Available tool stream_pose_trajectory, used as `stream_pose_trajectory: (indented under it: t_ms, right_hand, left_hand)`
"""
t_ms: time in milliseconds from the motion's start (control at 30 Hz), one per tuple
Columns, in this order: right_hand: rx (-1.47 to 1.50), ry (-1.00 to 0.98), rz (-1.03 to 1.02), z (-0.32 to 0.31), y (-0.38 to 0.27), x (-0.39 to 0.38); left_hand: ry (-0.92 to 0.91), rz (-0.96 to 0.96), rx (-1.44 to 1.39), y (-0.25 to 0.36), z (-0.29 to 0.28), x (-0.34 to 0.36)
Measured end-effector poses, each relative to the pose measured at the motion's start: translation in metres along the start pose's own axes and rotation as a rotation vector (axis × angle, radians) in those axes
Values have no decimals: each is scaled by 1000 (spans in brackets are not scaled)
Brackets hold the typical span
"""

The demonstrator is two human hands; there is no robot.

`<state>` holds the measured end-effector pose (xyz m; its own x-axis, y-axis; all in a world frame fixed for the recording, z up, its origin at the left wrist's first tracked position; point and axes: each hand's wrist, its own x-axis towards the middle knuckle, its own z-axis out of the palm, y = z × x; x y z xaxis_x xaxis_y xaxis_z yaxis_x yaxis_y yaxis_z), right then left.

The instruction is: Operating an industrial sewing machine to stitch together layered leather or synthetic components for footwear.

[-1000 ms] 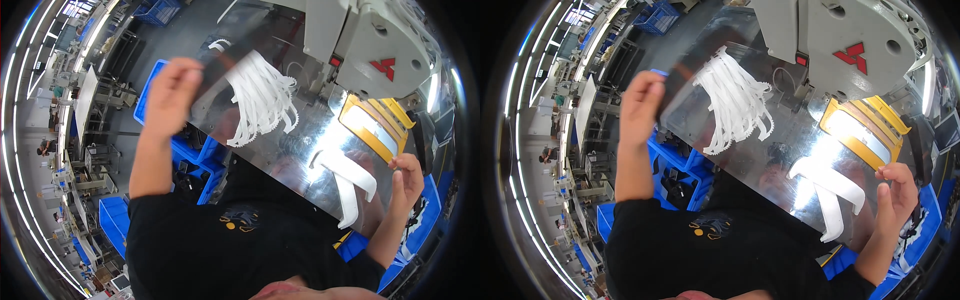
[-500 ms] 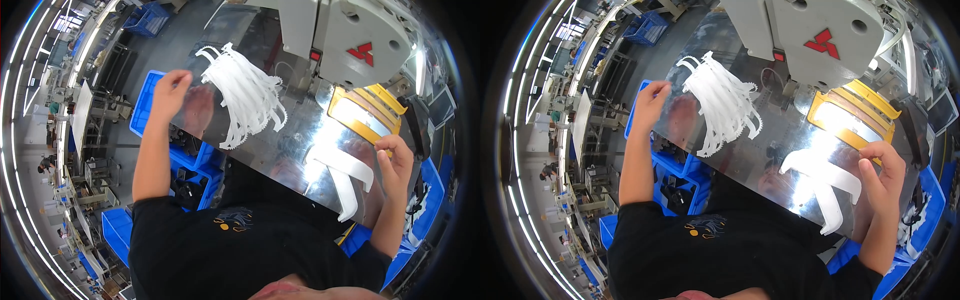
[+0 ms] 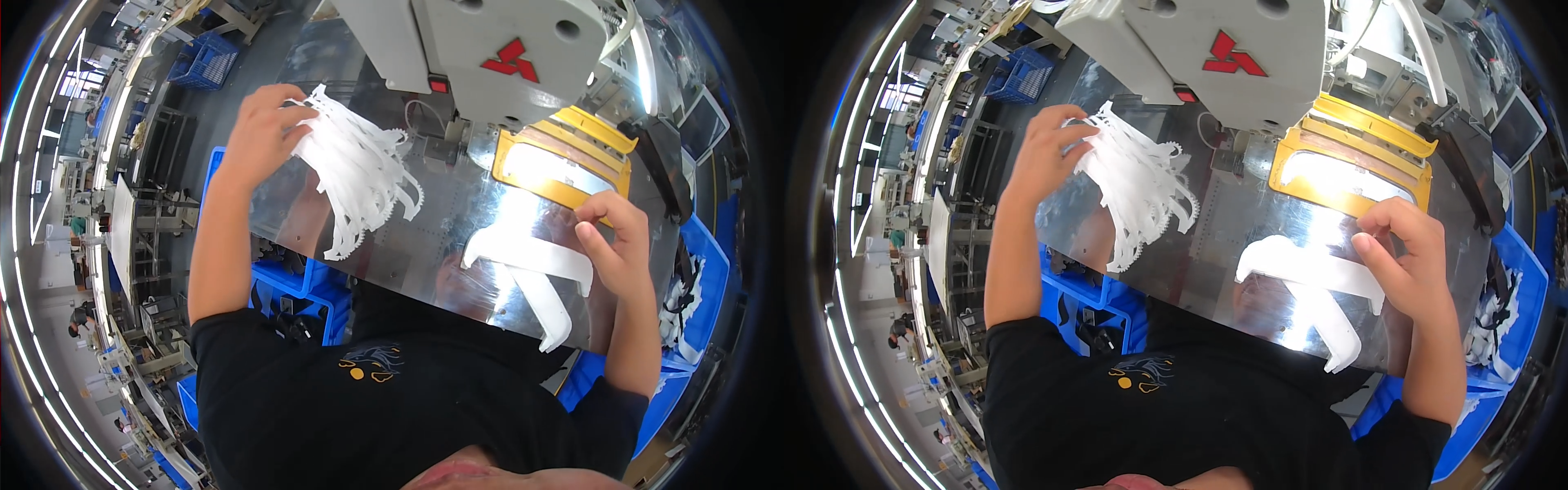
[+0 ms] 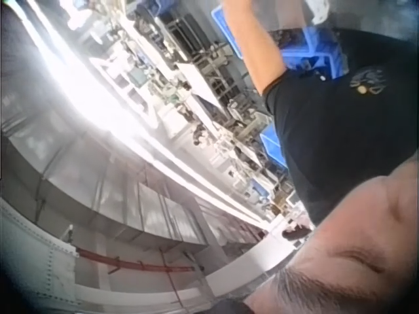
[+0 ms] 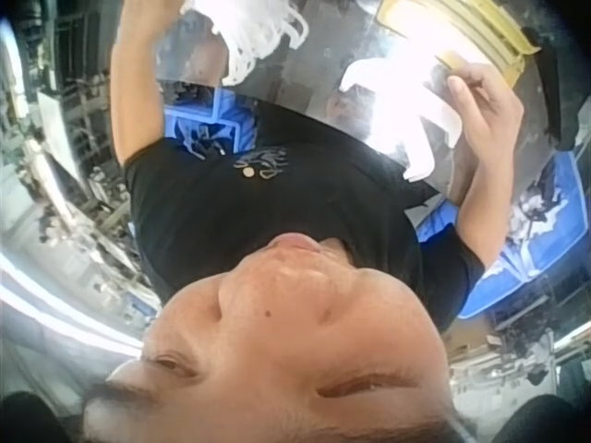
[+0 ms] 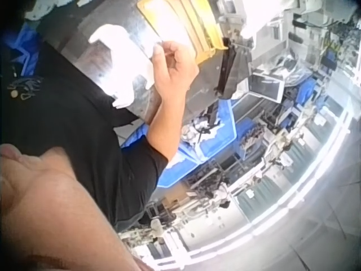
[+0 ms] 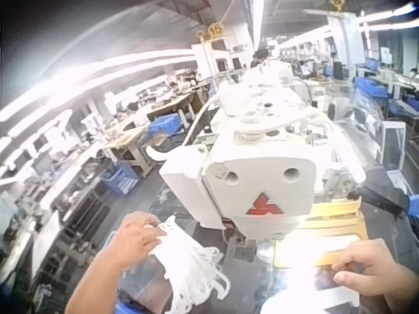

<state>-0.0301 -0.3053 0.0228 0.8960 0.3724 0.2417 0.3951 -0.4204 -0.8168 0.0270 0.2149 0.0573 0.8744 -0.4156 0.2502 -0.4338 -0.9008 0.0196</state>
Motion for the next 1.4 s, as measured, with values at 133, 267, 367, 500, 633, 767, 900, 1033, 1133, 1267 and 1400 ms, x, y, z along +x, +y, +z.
stream_pose_trajectory:
  t_ms: [133, 267, 367, 500, 633, 767, 900, 1033, 1133, 1267, 1400]
  right_hand:
    - [-22, -16, -30, -1, 0, 1]
    - [-23, -18, -18, -2, -3, -1]
    - [-22, -26, -33, -2, -9, -1]
    - [155, -155, -13, -1, -21, 0]
    - [578, -252, 217, 7, -29, 4]
    - [562, -356, 466, -14, -3, 9]
    - [322, -124, 588, -33, 16, 11]
    - [141, -78, 653, -39, 32, 18]
    - [109, -37, 619, -43, 36, 12]
    - [81, -17, 581, -47, 36, 17]
    - [53, 8, 599, -46, 35, 22]
  left_hand:
    - [85, 28, 93, 6, -51, -3]
    - [116, -19, -108, 29, -95, -5]
    - [163, 110, -237, 62, -98, 5]
    - [139, 341, -416, 117, -67, 13]
    - [209, 493, -456, 167, -17, 32]
    - [310, 556, -418, 193, 22, 56]
    - [250, 493, -358, 206, 47, 60]
    - [56, 407, -366, 200, 75, 58]
    - [-51, 355, -348, 200, 74, 58]
    - [-140, 244, -351, 197, 74, 61]
    - [-169, 283, -291, 193, 77, 61]
